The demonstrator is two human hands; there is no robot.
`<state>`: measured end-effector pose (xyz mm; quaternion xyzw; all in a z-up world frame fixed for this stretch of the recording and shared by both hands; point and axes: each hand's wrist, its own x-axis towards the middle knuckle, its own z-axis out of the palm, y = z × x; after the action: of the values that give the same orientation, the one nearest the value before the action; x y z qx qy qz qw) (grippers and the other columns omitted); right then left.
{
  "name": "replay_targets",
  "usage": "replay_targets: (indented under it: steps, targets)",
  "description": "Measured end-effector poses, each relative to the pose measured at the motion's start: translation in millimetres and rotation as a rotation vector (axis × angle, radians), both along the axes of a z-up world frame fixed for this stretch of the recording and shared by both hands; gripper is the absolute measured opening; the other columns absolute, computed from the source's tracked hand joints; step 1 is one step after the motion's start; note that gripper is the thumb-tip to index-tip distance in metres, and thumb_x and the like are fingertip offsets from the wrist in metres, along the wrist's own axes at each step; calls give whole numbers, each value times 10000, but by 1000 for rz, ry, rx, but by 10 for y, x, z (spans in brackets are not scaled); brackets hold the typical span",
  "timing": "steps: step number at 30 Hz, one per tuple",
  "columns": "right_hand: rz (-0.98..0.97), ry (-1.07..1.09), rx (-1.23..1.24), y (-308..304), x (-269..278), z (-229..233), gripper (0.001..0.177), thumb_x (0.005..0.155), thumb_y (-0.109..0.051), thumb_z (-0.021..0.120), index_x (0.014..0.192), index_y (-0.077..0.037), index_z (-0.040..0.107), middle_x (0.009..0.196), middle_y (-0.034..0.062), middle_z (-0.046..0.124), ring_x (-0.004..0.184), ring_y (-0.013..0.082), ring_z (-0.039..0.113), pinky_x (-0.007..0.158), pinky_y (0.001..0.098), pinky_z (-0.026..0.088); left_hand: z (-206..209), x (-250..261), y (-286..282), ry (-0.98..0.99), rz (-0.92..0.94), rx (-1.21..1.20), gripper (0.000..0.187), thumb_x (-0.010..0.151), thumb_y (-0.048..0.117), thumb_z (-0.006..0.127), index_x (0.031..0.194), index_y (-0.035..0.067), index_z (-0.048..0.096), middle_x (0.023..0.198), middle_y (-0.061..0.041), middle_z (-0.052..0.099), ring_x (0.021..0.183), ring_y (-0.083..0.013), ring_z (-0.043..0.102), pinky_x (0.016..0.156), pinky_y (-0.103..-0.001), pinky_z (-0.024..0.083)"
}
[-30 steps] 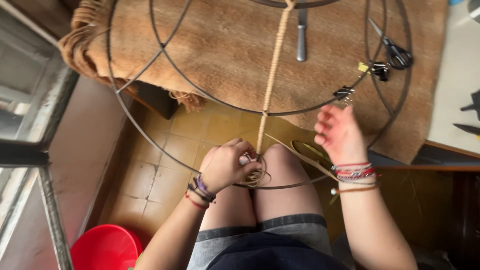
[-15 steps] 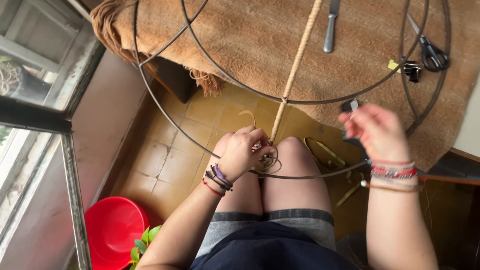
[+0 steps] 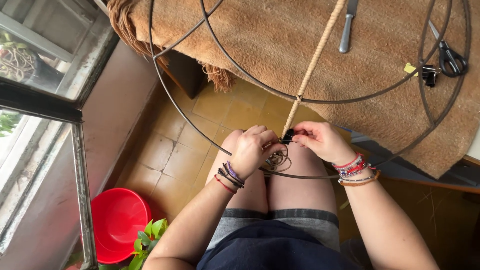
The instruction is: Weaving thin flexible strips onto a circular frame
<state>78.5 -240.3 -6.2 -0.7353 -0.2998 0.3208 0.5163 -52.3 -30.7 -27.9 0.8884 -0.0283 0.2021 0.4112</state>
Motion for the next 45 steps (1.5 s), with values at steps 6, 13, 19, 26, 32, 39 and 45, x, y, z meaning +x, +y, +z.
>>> replay_targets:
  steps: [6, 13, 19, 26, 32, 39, 45]
  targets:
    - [-4, 44, 53, 106, 4, -73, 228, 928, -102, 717, 1130, 3, 731, 839, 124, 766, 732, 109, 683, 673, 252, 615, 303, -35, 43, 57, 34, 124, 319, 825, 527, 772, 768, 244, 636, 676, 103, 557, 678, -86, 625, 616, -238, 501]
    - [-186, 65, -54, -205, -407, 179, 347, 1061, -206, 507, 1248, 46, 655, 919, 190, 729, 777, 201, 663, 691, 347, 586, 664, -303, 508, 218, -96, -218, 560, 1063, 308, 544, 1523, 38, 375, 1452, -295, 459, 1338, -504, 479, 1069, -598, 448]
    - [-12, -294, -262, -54, -917, 387, 123, 875, -269, 772, 951, -174, 790, 902, 36, 787, 915, 237, 764, 832, 377, 592, 412, -398, 293, 645, -142, 486, 679, 885, 653, 583, 1347, 156, 615, 1324, -114, 670, 1227, -314, 636, 1156, -572, 323]
    - [47, -536, -20, -133, -1056, 590, 140, 931, -139, 665, 1013, -173, 773, 1034, 29, 725, 994, 262, 691, 856, 398, 563, 443, -409, 445, 311, -112, 264, 627, 851, 414, 778, 1310, 220, 398, 1549, -87, 362, 1425, -392, 436, 1161, -610, 339]
    - [16, -395, -138, -455, -1051, 622, 232, 911, -34, 580, 945, -161, 770, 801, 32, 663, 774, 186, 665, 661, 338, 589, 1024, -912, 596, 64, -227, 232, 280, 967, 443, 588, 795, 222, 579, 743, 21, 621, 811, -263, 653, 808, -427, 524]
    - [-330, 175, -81, -606, -1038, 245, 154, 991, -59, 555, 949, 30, 674, 683, 152, 649, 580, 169, 632, 458, 286, 557, 896, -1628, 615, 888, 190, 589, 351, 933, 558, 585, 943, 212, 649, 675, -62, 707, 674, -342, 753, 594, -475, 598]
    - [-256, -367, -462, -627, -745, 226, 274, 962, -128, 650, 1234, -164, 659, 740, 3, 737, 543, 135, 669, 563, 294, 557, 912, -1090, -31, 312, 144, 461, 636, 844, 428, 757, 1369, 122, 570, 1361, -123, 556, 1344, -360, 476, 1161, -528, 324]
